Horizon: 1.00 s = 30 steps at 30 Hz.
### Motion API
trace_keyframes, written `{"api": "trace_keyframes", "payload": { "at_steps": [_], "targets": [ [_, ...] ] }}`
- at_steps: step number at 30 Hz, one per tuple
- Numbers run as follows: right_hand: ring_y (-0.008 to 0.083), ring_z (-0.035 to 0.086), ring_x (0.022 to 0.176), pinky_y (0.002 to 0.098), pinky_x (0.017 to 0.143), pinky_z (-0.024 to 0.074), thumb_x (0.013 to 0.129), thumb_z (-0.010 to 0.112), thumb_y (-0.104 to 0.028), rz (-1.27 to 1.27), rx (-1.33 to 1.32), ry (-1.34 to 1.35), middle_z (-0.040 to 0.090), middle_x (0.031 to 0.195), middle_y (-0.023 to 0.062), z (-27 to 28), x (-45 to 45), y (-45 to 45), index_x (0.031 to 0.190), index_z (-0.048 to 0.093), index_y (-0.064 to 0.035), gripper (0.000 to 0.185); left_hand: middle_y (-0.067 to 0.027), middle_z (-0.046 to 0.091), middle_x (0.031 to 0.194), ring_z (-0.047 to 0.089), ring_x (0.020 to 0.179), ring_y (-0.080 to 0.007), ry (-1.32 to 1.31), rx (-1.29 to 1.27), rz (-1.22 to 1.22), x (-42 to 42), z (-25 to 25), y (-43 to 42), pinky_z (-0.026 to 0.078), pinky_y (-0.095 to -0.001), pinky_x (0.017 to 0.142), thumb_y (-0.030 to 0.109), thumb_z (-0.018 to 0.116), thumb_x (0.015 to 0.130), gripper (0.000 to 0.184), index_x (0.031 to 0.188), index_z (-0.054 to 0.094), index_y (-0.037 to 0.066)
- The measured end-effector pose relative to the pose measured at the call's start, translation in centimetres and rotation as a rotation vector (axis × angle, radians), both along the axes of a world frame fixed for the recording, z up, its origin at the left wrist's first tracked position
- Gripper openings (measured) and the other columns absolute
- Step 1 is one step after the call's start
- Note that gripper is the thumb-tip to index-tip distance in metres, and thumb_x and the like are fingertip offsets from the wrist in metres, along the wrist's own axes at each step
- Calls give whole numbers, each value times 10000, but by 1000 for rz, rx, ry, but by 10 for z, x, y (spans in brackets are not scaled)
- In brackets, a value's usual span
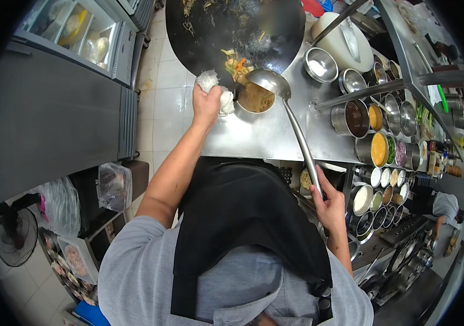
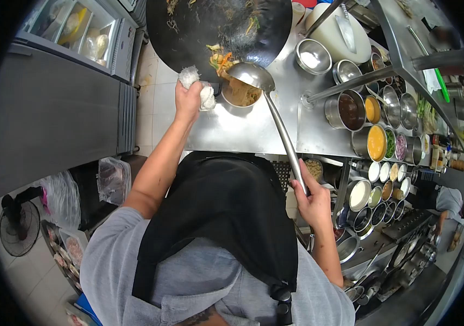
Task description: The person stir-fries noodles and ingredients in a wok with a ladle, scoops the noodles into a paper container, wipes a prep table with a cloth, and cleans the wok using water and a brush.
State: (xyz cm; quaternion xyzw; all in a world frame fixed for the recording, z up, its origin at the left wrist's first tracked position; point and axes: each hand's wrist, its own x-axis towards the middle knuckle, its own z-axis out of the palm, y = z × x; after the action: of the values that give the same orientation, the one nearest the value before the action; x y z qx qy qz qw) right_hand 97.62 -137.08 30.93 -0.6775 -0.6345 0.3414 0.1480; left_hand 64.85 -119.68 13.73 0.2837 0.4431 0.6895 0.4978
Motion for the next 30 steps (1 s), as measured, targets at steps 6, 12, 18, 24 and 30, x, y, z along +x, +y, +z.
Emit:
{"api": "trace_keyframes", "payload": {
  "at_steps": [6, 12, 18, 24, 30],
  "targets": [
    [152, 485, 484, 302, 522, 435, 917, 649, -190, 7, 42, -87, 651, 710, 174, -8, -6, 20, 1399, 538, -158, 496, -66, 627, 1013, 622, 845, -145, 54, 20, 2, -2, -8, 6, 533, -294, 746, -27, 533, 787, 381, 1167, 530, -13],
    [410, 576, 585, 412, 611, 484, 913, 644, -171, 89, 294, 43, 606, 697, 244, -71, -45, 87, 1411, 516, -162, 514, -71, 611, 1009, 617, 832, -151, 25, 18, -5, -2, -1, 6, 534, -298, 744, -30, 534, 787, 386, 1173, 520, -20],
    [383, 592, 633, 389, 631, 488, 906, 647, -158, 195, 305, -40, 611, 741, 229, -87, -29, 74, 1418, 509, -171, 531, -78, 603, 993, 615, 814, -147, 13, 30, -12, -5, -7, 8, 536, -295, 719, -29, 537, 801, 389, 1188, 500, -23],
    [365, 607, 637, 432, 631, 481, 898, 656, -136, 177, 245, -88, 609, 723, 186, -67, 1, 32, 1410, 520, -157, 531, -85, 616, 965, 631, 767, -157, -9, 7, 23, -4, 1, 4, 547, -297, 688, -21, 540, 805, 382, 1184, 498, -26],
    [316, 634, 641, 368, 635, 517, 884, 664, -107, 198, 271, -132, 673, 832, 199, -59, 17, 10, 1402, 531, -135, 536, -82, 619, 964, 638, 772, -156, 21, -41, 19, -8, -1, 3, 551, -300, 690, -17, 544, 804, 383, 1184, 500, -22]
  ]
}}
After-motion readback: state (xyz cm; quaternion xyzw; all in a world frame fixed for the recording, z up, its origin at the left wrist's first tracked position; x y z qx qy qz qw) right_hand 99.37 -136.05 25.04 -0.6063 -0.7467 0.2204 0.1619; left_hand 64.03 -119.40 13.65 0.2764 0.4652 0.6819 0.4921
